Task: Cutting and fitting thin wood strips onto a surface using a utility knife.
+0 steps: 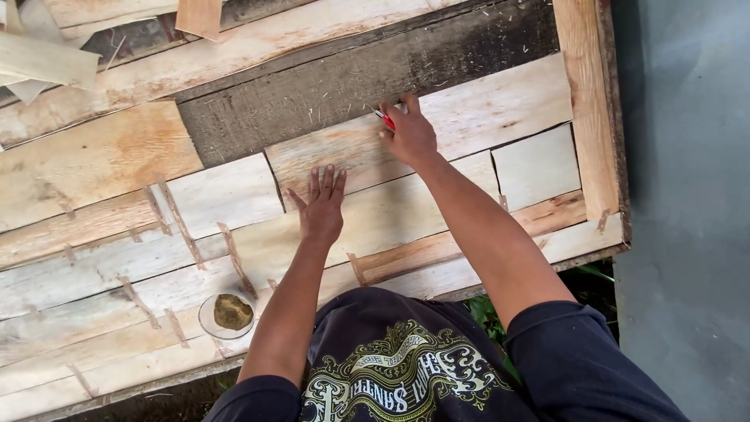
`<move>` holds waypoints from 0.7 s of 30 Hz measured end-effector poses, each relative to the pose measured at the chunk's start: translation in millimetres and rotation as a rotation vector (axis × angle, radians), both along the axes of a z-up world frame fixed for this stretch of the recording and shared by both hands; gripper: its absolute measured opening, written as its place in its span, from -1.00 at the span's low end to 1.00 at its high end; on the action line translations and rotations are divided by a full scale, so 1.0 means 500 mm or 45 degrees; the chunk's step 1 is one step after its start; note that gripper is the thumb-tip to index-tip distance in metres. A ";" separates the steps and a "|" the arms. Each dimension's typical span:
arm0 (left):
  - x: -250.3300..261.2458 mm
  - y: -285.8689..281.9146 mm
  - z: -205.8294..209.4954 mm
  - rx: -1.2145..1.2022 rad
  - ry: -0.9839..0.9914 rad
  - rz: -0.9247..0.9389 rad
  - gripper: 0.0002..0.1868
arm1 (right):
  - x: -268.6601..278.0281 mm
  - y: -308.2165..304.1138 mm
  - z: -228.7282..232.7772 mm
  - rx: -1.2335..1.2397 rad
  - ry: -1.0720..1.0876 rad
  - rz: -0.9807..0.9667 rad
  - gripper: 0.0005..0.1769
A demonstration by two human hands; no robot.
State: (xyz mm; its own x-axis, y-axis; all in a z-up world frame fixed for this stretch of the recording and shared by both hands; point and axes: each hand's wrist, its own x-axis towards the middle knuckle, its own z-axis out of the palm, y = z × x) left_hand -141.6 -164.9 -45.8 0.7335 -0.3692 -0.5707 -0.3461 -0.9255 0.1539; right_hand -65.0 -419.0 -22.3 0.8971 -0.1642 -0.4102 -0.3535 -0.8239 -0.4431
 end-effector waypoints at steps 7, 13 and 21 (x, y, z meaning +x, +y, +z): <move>-0.003 0.006 0.008 0.029 -0.031 0.023 -0.20 | -0.003 0.003 -0.028 0.014 -0.064 0.051 -0.35; 0.006 0.015 0.012 0.030 0.046 0.082 -0.15 | 0.008 0.008 -0.033 -0.049 0.003 0.075 -0.37; 0.001 0.067 -0.042 -0.201 -0.477 0.122 -0.38 | 0.006 0.001 -0.029 -0.056 0.060 0.071 -0.35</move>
